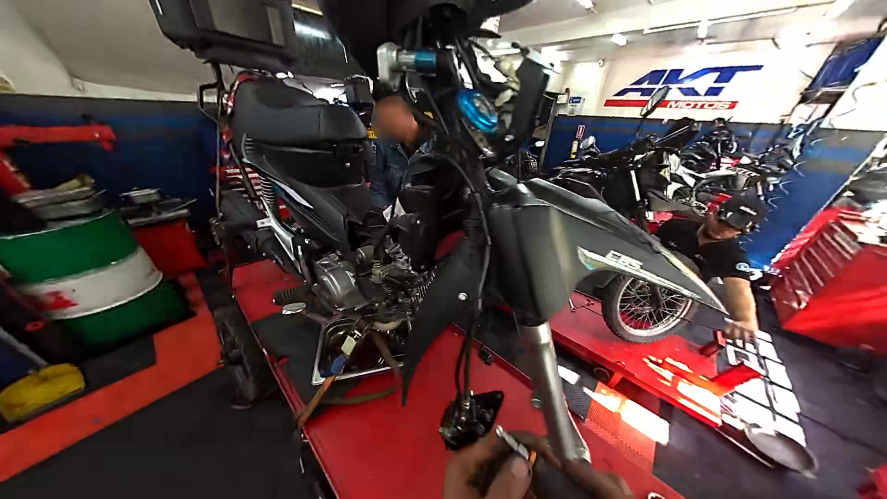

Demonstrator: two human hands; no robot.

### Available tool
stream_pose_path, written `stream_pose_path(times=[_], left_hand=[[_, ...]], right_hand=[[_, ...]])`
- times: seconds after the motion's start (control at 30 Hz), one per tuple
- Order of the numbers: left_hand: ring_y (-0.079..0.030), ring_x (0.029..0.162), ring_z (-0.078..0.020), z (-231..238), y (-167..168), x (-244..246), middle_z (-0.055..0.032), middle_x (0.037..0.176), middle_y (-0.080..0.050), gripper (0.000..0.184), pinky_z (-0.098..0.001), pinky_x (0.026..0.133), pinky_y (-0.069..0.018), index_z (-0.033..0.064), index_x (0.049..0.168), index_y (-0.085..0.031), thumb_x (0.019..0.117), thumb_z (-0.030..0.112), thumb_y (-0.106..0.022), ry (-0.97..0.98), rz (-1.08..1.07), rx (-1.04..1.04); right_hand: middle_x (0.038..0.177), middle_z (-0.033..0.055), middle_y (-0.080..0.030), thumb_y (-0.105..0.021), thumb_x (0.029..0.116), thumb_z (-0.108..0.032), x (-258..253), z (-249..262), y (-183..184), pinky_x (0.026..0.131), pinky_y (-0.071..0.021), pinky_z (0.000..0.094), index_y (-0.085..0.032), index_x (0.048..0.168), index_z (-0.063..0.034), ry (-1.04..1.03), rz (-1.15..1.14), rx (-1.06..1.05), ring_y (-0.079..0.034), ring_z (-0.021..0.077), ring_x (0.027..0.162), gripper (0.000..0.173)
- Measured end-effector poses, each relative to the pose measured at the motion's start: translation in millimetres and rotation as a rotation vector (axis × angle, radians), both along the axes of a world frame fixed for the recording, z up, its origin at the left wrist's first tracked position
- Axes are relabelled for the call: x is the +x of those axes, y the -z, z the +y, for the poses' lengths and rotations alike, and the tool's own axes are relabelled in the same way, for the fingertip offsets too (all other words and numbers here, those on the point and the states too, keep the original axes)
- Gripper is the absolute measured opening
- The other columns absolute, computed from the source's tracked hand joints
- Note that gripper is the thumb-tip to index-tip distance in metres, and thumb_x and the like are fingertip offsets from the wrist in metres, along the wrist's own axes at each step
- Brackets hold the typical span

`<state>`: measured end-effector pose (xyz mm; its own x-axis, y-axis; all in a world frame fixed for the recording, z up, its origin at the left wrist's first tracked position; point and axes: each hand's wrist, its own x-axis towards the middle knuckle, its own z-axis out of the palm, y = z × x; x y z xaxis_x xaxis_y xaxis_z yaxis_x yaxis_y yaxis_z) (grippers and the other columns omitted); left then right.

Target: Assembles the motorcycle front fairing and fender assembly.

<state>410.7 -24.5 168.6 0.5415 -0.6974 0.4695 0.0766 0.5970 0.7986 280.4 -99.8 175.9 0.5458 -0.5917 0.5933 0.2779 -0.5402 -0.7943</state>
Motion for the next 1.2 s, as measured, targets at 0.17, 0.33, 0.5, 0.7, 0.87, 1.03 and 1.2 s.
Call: stream_pose_path(times=[0.17, 0.33, 0.5, 0.7, 0.87, 1.03, 1.2], left_hand=[[-0.070, 0.088, -0.0182, -19, -41, 101, -0.0141, 0.108, -0.072, 0.037, -0.0346, 0.078, -0.0607, -0.0005, 0.119, -0.071, 0.1063, 0.029, -0.053, -0.098, -0.024, -0.016], [-0.068, 0.079, -0.0153, -53, -76, 182, -0.0098, 0.101, -0.072, 0.031, -0.0335, 0.075, -0.0599, 0.0067, 0.124, -0.069, 0.1071, 0.027, -0.052, -0.122, 0.104, 0.065], [-0.069, 0.087, -0.0106, -78, -104, 220, -0.0029, 0.105, -0.072, 0.034, -0.0303, 0.080, -0.0588, 0.0123, 0.126, -0.066, 0.1083, 0.035, -0.049, -0.106, 0.193, 0.106], [-0.067, 0.078, -0.0101, -101, -102, 230, -0.0029, 0.102, -0.073, 0.036, -0.0268, 0.066, -0.0539, 0.0164, 0.127, -0.069, 0.1063, 0.041, -0.052, -0.107, 0.256, 0.152], [-0.066, 0.072, -0.0130, -107, -87, 227, -0.0018, 0.097, -0.073, 0.042, -0.0291, 0.059, -0.0529, 0.0306, 0.127, -0.070, 0.1002, 0.059, -0.054, -0.154, 0.222, 0.133], [-0.067, 0.074, -0.0120, -113, -92, 228, -0.0044, 0.097, -0.074, 0.038, -0.0261, 0.058, -0.0521, 0.0211, 0.122, -0.073, 0.1027, 0.049, -0.055, -0.174, 0.278, 0.082], [-0.067, 0.071, -0.0114, -118, -94, 226, -0.0041, 0.094, -0.074, 0.039, -0.0248, 0.056, -0.0516, 0.0194, 0.117, -0.074, 0.1005, 0.051, -0.058, -0.205, 0.327, 0.057]], right_hand=[[0.107, 0.0069, -0.071, -0.073, 0.0932, -0.026, 93, -18, -68, 0.072, -0.0609, 0.0276, -0.070, 0.122, -0.0056, 0.266, 0.159, -0.459, -0.069, 0.0101, 0.087, 0.035], [0.099, 0.0089, -0.068, -0.065, 0.0911, -0.021, 189, -47, -128, 0.061, -0.0568, 0.0442, -0.067, 0.112, -0.0081, 0.499, 0.423, -0.985, -0.069, 0.0281, 0.085, 0.025], [0.103, 0.0182, -0.068, -0.070, 0.0856, -0.006, 255, -62, -171, 0.067, -0.0577, 0.0504, -0.064, 0.112, -0.0016, 0.535, 0.750, -1.168, -0.068, 0.0392, 0.100, 0.027], [0.096, 0.0164, -0.068, -0.072, 0.0852, -0.010, 272, -73, -168, 0.058, -0.0548, 0.0483, -0.065, 0.106, -0.0028, 0.659, 0.885, -1.253, -0.069, 0.0382, 0.094, 0.023], [0.096, 0.0150, -0.068, -0.068, 0.0910, -0.012, 272, -81, -165, 0.058, -0.0543, 0.0478, -0.065, 0.109, -0.0044, 0.670, 0.864, -1.279, -0.069, 0.0366, 0.094, 0.020], [0.095, 0.0152, -0.067, -0.069, 0.0896, -0.011, 274, -79, -169, 0.058, -0.0534, 0.0463, -0.064, 0.109, -0.0040, 0.674, 0.917, -1.281, -0.068, 0.0369, 0.095, 0.021], [0.095, 0.0130, -0.068, -0.069, 0.0910, -0.015, 273, -77, -177, 0.060, -0.0533, 0.0464, -0.067, 0.107, -0.0064, 0.639, 0.943, -1.257, -0.068, 0.0350, 0.092, 0.018]])
